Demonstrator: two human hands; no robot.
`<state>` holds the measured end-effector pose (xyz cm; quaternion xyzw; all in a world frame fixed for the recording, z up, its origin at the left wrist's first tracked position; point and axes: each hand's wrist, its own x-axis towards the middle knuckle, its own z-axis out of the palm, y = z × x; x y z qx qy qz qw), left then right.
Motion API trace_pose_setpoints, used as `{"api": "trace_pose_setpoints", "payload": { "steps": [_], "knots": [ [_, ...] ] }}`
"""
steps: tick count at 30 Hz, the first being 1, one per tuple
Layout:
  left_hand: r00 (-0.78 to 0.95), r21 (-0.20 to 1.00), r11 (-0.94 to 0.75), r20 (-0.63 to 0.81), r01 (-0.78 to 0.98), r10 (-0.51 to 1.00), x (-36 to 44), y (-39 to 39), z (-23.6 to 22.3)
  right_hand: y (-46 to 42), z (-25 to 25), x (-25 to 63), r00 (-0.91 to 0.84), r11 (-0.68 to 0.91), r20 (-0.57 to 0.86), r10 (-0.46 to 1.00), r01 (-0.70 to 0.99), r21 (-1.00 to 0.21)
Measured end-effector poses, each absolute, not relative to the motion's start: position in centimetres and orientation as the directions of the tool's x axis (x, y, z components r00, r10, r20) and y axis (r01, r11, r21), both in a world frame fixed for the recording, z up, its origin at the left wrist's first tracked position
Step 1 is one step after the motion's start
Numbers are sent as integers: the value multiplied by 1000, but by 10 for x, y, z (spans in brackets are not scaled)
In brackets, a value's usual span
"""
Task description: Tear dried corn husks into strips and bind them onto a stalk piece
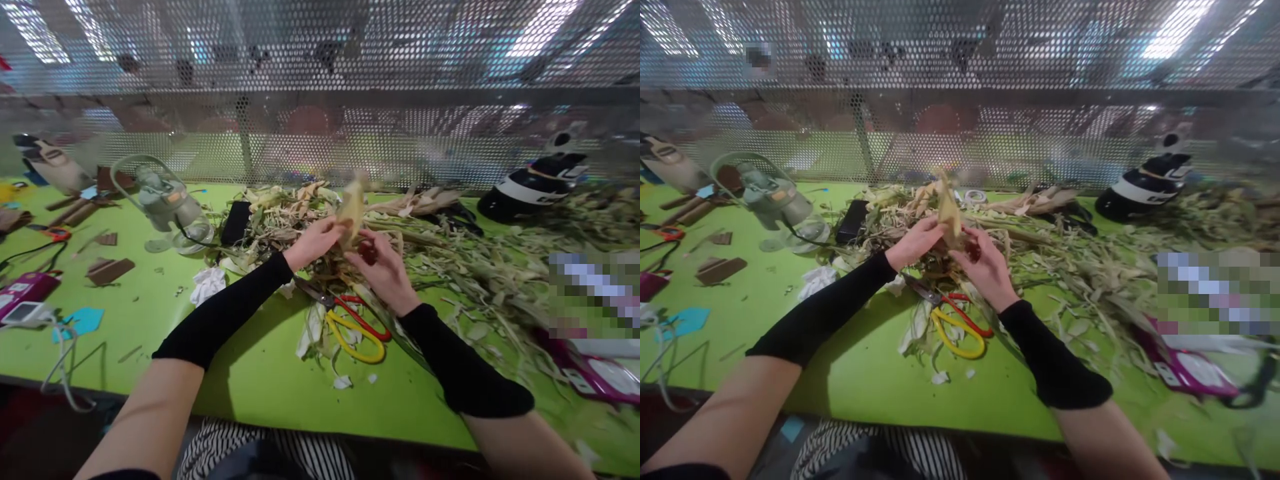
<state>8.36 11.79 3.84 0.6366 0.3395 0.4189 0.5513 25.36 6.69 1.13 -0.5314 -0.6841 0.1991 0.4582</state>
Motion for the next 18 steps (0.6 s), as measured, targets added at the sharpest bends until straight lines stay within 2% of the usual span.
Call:
{"api": "trace_pose_setpoints", "payload": {
  "steps": [3, 5, 8, 10, 13, 15, 18],
  "knots": [
    [617, 961, -275, 223, -11, 755, 82, 120, 30, 70, 5, 255, -1, 333, 379, 925, 478, -813],
    [668, 896, -442, 298, 51, 682, 78, 122, 27, 72, 4, 258, 40, 302, 361, 932, 465, -832],
    [699, 632, -734, 407, 249, 588, 77, 123, 21, 72, 4, 261, 154, 232, 330, 931, 449, -863],
    [708, 452, -820, 444, 352, 549, 80, 123, 16, 71, 3, 262, 235, 177, 299, 925, 429, -886],
    [615, 310, -803, 522, 509, 591, 82, 121, 13, 72, 0, 262, 326, 126, 258, 909, 375, -919],
    [567, 299, -748, 506, 592, 651, 79, 120, 14, 74, -1, 262, 339, 127, 249, 907, 344, -930],
    [586, 298, -716, 420, 631, 692, 74, 120, 18, 75, 1, 263, 244, 153, 244, 938, 341, -928]
  ]
}}
